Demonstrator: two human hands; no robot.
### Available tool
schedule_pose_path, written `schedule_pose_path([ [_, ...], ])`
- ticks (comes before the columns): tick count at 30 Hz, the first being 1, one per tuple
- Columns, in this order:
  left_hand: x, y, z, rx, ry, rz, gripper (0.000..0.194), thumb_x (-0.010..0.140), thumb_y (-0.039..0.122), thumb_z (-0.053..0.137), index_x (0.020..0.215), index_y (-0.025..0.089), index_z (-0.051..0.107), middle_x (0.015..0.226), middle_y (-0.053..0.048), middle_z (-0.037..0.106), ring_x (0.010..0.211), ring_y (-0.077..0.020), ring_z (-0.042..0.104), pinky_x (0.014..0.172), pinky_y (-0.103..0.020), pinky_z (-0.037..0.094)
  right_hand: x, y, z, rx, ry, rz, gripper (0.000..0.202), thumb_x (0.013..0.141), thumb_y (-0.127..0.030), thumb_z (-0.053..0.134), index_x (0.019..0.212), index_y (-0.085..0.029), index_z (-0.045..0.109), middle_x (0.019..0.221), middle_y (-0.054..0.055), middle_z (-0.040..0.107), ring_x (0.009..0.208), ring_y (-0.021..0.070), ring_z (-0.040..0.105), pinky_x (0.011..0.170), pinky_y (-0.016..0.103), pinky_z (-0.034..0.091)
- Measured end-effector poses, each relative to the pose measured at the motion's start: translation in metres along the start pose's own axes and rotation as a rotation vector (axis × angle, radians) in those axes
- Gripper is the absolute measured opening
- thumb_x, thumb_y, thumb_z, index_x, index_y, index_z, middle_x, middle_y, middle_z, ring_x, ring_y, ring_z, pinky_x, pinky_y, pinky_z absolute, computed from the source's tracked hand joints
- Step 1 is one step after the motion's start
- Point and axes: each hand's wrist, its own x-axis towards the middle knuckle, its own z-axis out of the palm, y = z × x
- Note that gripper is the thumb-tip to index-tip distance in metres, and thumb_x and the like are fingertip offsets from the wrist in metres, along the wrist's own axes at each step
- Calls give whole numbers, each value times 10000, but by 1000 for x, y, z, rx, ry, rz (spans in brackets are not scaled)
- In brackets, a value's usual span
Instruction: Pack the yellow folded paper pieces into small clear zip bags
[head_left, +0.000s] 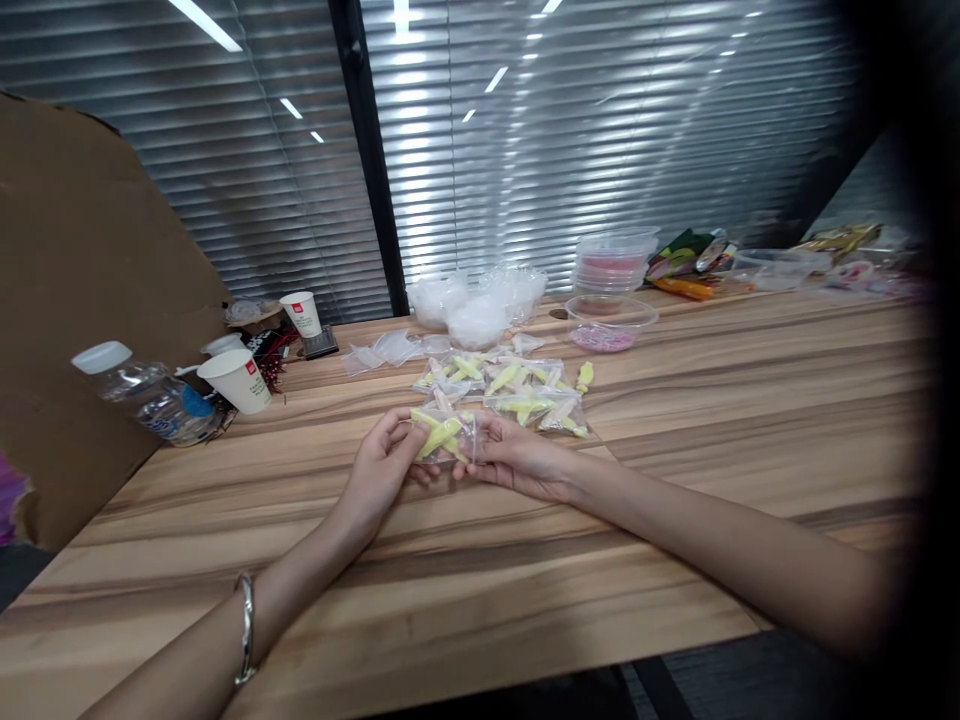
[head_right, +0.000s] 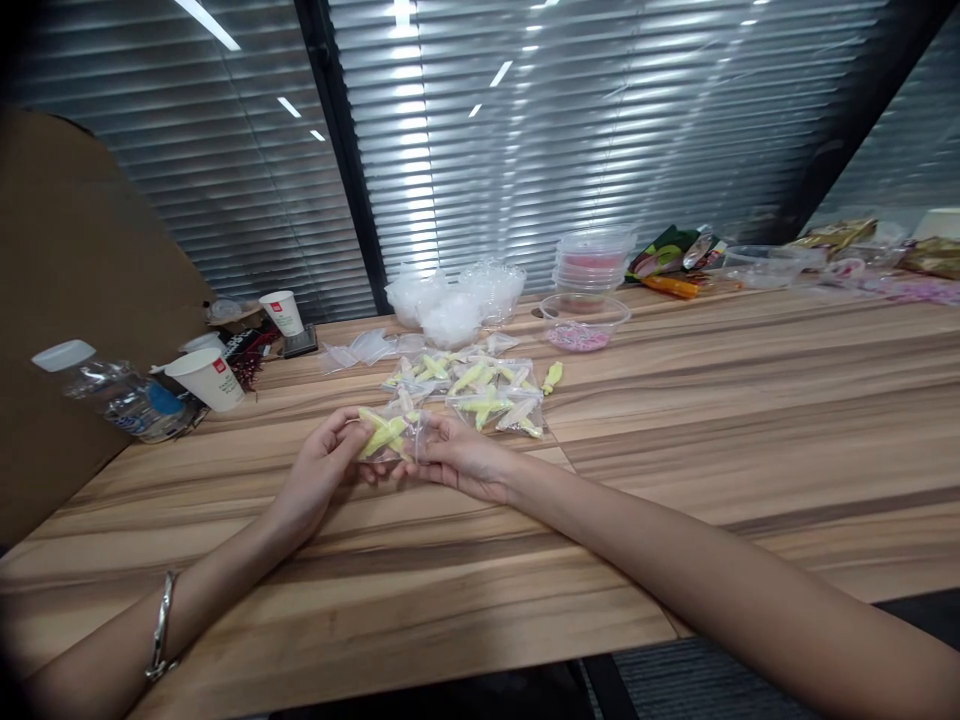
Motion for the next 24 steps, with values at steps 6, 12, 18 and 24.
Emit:
schedule_pose_path([
  [6, -3, 2, 2, -15, -36, 30, 336, 759, 342, 633, 999, 170, 472, 789, -21, 619, 529, -109, 590, 451, -197, 456, 2, 2, 0, -49, -18, -68, 297, 709, -125, 709, 962, -142, 556, 817, 26, 673, 690, 90, 662, 684, 172, 540],
  [12, -3, 3, 2, -29, -45, 27, 351, 734, 351, 659, 984, 173, 490, 810, -21, 627, 538, -108, 591, 465, -201, 454, 3, 2, 0, -105, -11, -81, 283, 711, -154, 712, 949, -141, 561, 791, 25, 670, 636, 84, 645, 627, 171, 526],
  [18, -5, 3, 2, -75, -29, -8, 285, 764, 331, 634, 974, 178, 517, 773, -2, 617, 519, -83, 556, 452, -173, 419, 0, 2, 0, -159, -19, -69, 327, 766, -234, 678, 1040, -170, 511, 835, 44, 666, 649, 101, 657, 599, 172, 528],
  [24, -5, 3, 4, -142, -8, -47, 326, 722, 322, 676, 984, 185, 539, 849, -12, 632, 537, -75, 562, 494, -183, 437, 0, 3, 2, -134, -42, -107, 318, 807, -344, 627, 1053, -177, 515, 840, 43, 653, 712, 117, 661, 709, 242, 534],
])
